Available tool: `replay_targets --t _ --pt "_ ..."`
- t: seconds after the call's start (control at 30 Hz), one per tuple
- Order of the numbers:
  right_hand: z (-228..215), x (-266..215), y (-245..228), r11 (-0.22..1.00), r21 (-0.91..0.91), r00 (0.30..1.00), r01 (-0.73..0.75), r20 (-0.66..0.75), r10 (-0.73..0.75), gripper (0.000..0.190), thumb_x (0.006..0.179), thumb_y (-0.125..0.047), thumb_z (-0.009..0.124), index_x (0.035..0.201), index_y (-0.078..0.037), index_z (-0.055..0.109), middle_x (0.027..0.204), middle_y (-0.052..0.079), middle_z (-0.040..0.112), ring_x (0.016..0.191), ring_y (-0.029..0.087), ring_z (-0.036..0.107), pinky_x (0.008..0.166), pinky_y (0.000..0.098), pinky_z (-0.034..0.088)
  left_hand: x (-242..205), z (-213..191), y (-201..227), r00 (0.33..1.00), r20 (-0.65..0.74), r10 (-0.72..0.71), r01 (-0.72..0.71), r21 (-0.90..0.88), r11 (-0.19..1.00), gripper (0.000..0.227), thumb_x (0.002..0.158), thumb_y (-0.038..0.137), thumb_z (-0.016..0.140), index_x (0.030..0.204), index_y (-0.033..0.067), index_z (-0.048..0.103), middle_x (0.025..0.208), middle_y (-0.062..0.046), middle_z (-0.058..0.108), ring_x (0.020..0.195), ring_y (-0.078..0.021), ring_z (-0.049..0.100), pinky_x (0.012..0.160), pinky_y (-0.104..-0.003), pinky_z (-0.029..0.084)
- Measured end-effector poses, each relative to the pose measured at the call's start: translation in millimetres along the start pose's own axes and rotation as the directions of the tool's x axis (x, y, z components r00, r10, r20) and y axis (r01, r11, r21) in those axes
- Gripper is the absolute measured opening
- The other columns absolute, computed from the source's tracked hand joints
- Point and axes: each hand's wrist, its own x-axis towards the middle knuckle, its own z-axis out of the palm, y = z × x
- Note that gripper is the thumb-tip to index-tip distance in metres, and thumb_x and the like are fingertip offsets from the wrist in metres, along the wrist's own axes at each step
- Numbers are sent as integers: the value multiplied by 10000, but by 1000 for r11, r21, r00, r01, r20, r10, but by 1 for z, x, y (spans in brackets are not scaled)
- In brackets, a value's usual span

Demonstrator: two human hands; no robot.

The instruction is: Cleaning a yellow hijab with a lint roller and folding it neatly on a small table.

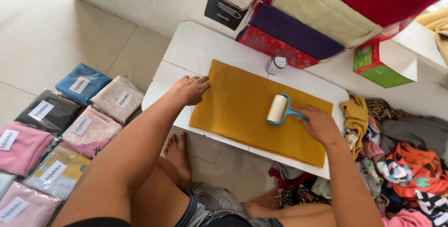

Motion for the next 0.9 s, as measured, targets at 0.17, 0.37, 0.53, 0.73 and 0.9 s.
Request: replay_targets --t 0.17,0.37,0.53,0.73,0.9 --pt "7 41 -14 996 -53 988 -66 134 73 427 974 -219 580 1376 -339 660 1222 109 728 1175 416 669 1008 552 542 14 8 -24 996 23 -87 89 -120 989 577 907 378 730 1445 242 573 1535 -18 534 1325 -231 597 993 -483 553" --pt "21 120 -110 995 -74 984 63 169 -50 426 977 -241 575 1376 -364 651 1161 100 708 1152 385 672 947 540 564 26 25 -49 975 6 -221 218 -184 958 536 897 382 732 1383 185 622 1374 -57 657 1208 -270 670 963 -513 553" --pt "36 166 -166 981 7 974 194 114 -194 463 953 -231 579 1385 -389 631 1096 101 693 1085 378 693 908 536 575 44 45 -53 956 13 -295 292 -181 939 611 861 403 754 1397 161 588 1274 -74 685 1138 -284 692 925 -544 551" --pt "21 138 -130 981 73 984 179 -29 -177 439 985 -251 578 1411 -358 600 1206 62 648 1115 368 671 900 518 574 39 18 -45 959 47 -280 282 -283 917 800 876 373 753 1556 125 412 1505 -150 539 1272 -351 623 985 -590 526" --pt "-1 109 -47 998 -39 997 56 54 -53 448 1000 -229 553 1420 -373 614 1223 39 678 1142 359 668 951 502 553 41 17 -34 969 49 -244 248 -274 929 781 887 325 733 1564 121 400 1548 -145 499 1302 -338 607 1008 -573 521"
